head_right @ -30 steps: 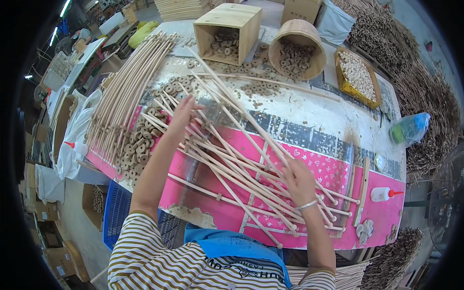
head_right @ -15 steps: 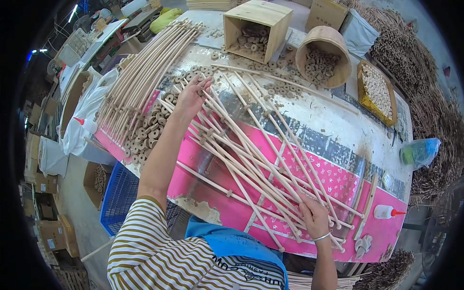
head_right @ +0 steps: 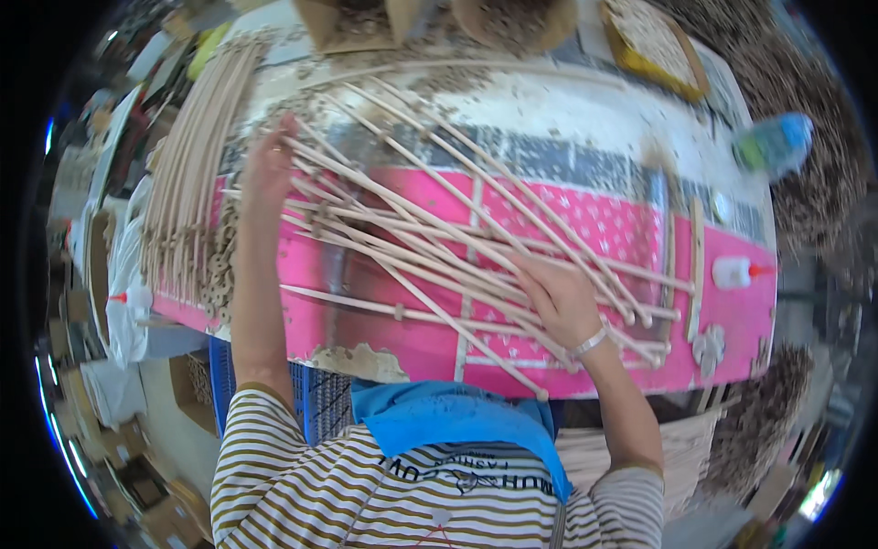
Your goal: Assembling a wooden structure by placing wooden rods onto a frame with spacers and applying glue.
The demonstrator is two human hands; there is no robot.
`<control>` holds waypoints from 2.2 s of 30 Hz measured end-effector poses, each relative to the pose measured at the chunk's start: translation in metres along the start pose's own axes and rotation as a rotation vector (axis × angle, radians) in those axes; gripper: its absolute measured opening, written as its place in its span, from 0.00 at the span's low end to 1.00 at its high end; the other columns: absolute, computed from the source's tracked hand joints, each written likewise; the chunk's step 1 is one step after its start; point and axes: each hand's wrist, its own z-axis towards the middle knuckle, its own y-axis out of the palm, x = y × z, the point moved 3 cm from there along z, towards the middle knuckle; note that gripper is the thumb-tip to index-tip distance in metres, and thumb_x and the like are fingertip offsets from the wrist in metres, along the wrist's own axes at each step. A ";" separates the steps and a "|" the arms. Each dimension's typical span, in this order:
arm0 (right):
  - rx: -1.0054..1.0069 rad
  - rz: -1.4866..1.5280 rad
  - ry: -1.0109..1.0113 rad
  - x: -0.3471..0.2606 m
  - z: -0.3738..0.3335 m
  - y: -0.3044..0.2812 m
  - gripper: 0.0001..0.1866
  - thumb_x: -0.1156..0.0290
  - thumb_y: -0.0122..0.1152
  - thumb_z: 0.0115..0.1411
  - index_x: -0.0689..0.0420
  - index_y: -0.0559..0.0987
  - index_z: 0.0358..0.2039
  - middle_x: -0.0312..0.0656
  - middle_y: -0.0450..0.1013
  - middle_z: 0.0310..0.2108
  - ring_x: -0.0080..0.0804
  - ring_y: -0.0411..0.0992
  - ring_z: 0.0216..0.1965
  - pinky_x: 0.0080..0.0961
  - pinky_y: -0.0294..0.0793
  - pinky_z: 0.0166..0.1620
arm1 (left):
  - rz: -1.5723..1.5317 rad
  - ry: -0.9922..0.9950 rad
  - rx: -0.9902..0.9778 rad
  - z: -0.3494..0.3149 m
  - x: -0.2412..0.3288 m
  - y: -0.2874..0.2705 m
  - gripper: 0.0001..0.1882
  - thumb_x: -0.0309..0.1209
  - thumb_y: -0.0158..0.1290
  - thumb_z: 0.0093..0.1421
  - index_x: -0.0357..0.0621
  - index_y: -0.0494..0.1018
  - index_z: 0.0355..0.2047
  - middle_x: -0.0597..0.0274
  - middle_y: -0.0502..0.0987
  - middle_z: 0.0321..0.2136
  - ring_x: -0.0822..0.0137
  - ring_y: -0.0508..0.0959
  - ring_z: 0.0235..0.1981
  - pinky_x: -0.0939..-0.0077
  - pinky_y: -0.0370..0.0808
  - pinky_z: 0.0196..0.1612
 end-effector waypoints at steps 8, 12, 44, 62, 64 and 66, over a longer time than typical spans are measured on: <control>-0.273 0.535 0.297 -0.032 0.007 0.022 0.17 0.66 0.55 0.73 0.60 0.80 0.56 0.40 0.74 0.24 0.23 0.72 0.24 0.27 0.73 0.31 | -0.093 -0.161 -0.112 -0.020 0.049 0.028 0.24 0.18 0.47 0.68 0.19 0.58 0.62 0.39 0.71 0.61 0.62 0.81 0.48 0.68 0.80 0.61; -0.275 0.663 0.264 -0.050 0.010 0.054 0.18 0.65 0.50 0.75 0.59 0.78 0.59 0.35 0.70 0.22 0.22 0.67 0.23 0.23 0.68 0.29 | -0.035 -0.198 -0.153 -0.060 0.030 0.069 0.33 0.21 0.46 0.69 0.23 0.46 0.70 0.38 0.68 0.64 0.62 0.81 0.50 0.69 0.76 0.64; 0.159 -0.796 -0.085 0.045 0.006 0.003 0.31 0.73 0.65 0.55 0.50 0.73 0.61 0.42 0.72 0.57 0.40 0.69 0.62 0.47 0.62 0.69 | 1.919 0.436 -1.068 -0.183 -0.036 0.112 0.58 0.40 0.70 0.49 0.57 0.50 0.77 0.59 0.52 0.76 0.51 0.51 0.77 0.35 0.43 0.74; -0.160 -0.349 0.171 0.117 0.045 -0.046 0.47 0.62 0.85 0.36 0.55 0.73 0.59 0.50 0.74 0.49 0.52 0.73 0.53 0.43 0.75 0.56 | 1.877 0.926 -0.696 0.086 -0.258 0.213 0.16 0.28 0.53 0.61 0.46 0.77 0.49 0.55 0.80 0.45 0.52 0.79 0.53 0.53 0.71 0.61; -0.201 -0.315 0.176 0.112 0.047 -0.046 0.45 0.62 0.85 0.37 0.55 0.73 0.57 0.48 0.74 0.49 0.51 0.72 0.53 0.45 0.73 0.56 | 1.914 0.904 -0.662 0.090 -0.270 0.216 0.14 0.28 0.53 0.61 0.46 0.77 0.47 0.57 0.80 0.44 0.53 0.79 0.52 0.52 0.70 0.62; -0.132 -0.301 0.071 0.106 0.047 -0.047 0.43 0.64 0.84 0.36 0.56 0.73 0.54 0.49 0.74 0.48 0.52 0.73 0.52 0.46 0.72 0.55 | 1.978 0.851 -0.691 0.095 -0.276 0.221 0.10 0.28 0.52 0.62 0.47 0.79 0.42 0.58 0.80 0.45 0.56 0.80 0.50 0.50 0.71 0.59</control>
